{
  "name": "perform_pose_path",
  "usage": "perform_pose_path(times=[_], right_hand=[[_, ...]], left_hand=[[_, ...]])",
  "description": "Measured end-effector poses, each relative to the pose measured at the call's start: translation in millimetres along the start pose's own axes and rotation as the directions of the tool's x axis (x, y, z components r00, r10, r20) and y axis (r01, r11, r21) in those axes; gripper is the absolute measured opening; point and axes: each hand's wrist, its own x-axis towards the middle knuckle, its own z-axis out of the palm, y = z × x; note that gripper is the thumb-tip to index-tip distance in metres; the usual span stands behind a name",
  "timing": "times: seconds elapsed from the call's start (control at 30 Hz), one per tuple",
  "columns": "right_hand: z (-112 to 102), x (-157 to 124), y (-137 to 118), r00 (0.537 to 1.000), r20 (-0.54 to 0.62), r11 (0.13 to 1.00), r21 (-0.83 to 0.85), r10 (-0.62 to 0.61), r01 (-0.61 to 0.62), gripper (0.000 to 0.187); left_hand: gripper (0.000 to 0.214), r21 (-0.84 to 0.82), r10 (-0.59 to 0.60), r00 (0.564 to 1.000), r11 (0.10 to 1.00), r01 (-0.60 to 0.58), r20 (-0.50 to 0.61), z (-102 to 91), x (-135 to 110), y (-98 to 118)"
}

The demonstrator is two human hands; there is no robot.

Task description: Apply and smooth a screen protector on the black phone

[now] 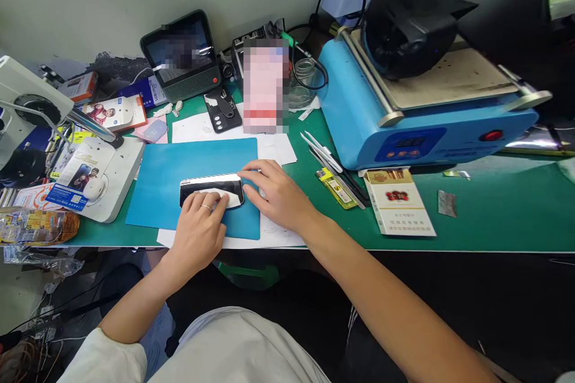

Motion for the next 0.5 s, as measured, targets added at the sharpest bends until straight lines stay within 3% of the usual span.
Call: perform_pose_path(times=[0.27, 0.5], right_hand=[[2.1, 0.8, -0.5, 0.997, 0.072, 0.999, 0.014, 0.033, -0.034, 0.038], [4.2, -1.3, 1.6, 0.996, 0.068, 0.998, -0.008, 0.065, -0.065, 0.045]], left_hand=[[0.048, 0.022, -0.056, 0.998, 0.998, 0.055, 0.004, -5.7, -24.9, -20.6], [0.041, 0.048, -0.034, 0.999, 0.998, 0.034, -0.002, 2.2, 8.4, 0.2]])
